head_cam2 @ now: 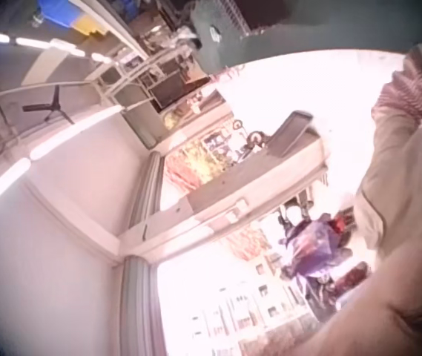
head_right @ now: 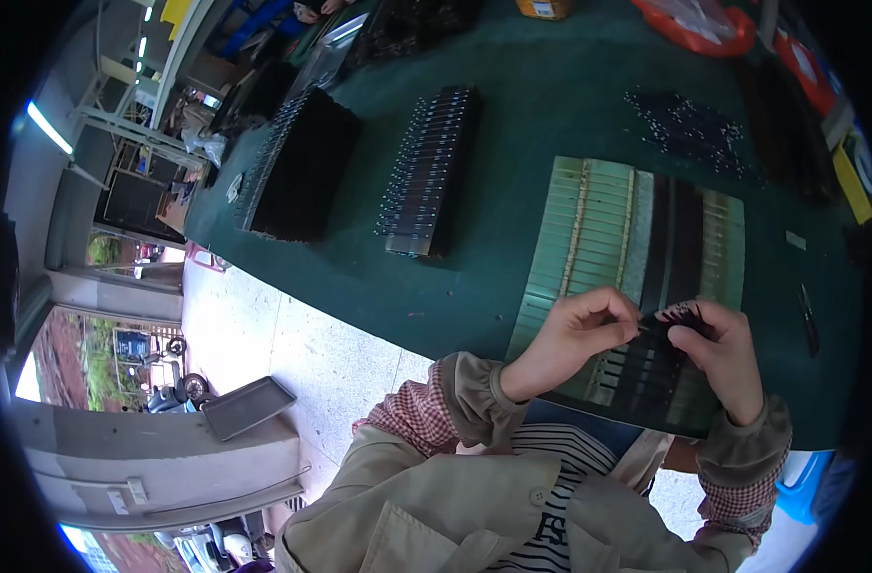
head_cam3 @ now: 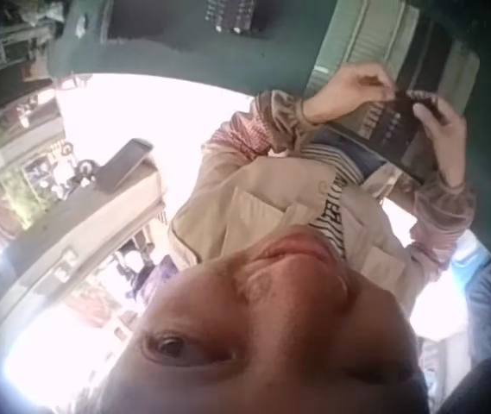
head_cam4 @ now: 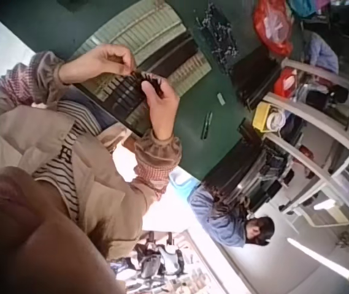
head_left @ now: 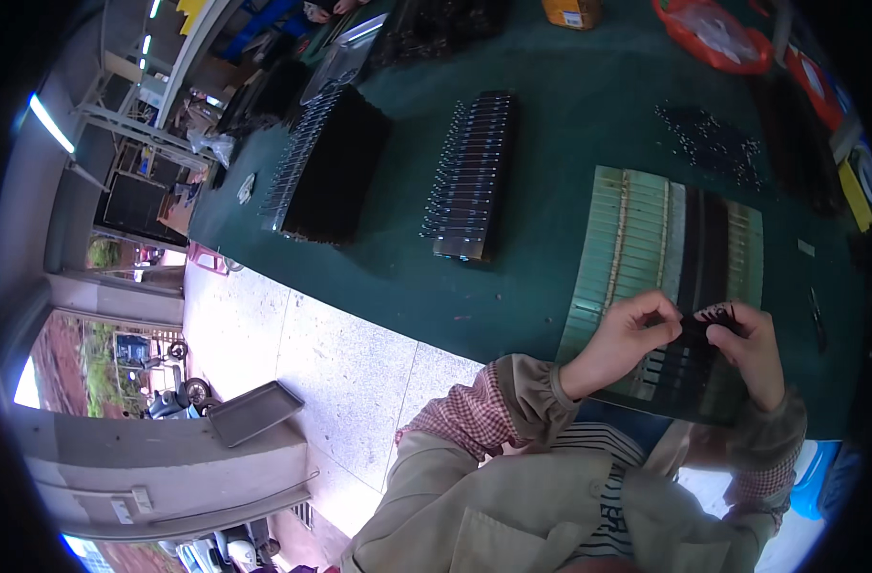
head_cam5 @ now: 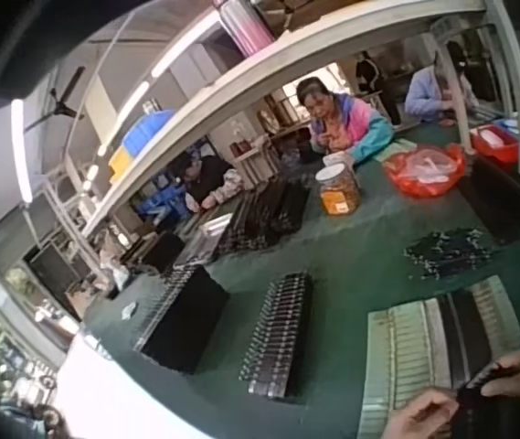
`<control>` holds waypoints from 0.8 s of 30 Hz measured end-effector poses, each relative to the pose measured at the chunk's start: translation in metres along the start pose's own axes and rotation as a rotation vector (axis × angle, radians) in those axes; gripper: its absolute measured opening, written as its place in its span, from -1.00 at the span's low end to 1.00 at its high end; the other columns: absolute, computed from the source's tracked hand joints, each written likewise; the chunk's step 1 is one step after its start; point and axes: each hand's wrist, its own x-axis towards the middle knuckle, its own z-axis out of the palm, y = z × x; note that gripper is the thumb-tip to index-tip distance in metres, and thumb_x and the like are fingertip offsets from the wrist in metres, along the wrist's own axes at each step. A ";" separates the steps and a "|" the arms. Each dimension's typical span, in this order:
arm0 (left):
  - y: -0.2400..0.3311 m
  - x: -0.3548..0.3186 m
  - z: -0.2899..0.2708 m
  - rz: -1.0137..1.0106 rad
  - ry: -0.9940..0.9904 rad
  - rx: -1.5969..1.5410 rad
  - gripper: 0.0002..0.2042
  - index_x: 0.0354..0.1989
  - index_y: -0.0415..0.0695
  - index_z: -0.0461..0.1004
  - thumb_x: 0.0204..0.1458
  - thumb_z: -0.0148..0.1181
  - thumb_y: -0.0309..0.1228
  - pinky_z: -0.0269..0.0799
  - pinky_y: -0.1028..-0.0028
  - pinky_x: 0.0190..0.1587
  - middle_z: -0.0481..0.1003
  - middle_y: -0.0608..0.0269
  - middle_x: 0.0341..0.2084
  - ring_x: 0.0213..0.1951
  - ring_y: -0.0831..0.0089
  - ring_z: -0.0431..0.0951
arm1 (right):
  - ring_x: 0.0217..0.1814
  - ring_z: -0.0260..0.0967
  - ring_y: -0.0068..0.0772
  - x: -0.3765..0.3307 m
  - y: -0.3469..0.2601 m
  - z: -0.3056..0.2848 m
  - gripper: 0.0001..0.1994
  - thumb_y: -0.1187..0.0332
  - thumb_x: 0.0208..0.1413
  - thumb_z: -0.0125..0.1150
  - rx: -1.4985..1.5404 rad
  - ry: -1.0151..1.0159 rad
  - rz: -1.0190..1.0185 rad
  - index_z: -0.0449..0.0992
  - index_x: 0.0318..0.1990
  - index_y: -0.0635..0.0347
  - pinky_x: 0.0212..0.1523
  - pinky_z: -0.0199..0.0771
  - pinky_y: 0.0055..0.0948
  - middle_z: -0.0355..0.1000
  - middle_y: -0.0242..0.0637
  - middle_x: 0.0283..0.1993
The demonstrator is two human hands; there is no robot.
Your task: Manually assembling small electronic components onto a production board.
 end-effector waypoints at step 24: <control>0.014 -0.007 -0.027 0.390 -0.029 1.051 -0.85 -0.27 -0.29 0.44 -0.05 0.08 -0.65 0.26 0.27 0.07 0.42 0.07 -0.07 0.07 0.09 0.35 | -0.35 0.39 -0.41 0.021 0.023 0.006 -0.82 0.52 -0.07 0.20 -0.310 0.134 -0.291 0.48 -0.27 0.39 -0.26 0.36 -0.52 0.43 -0.20 -0.37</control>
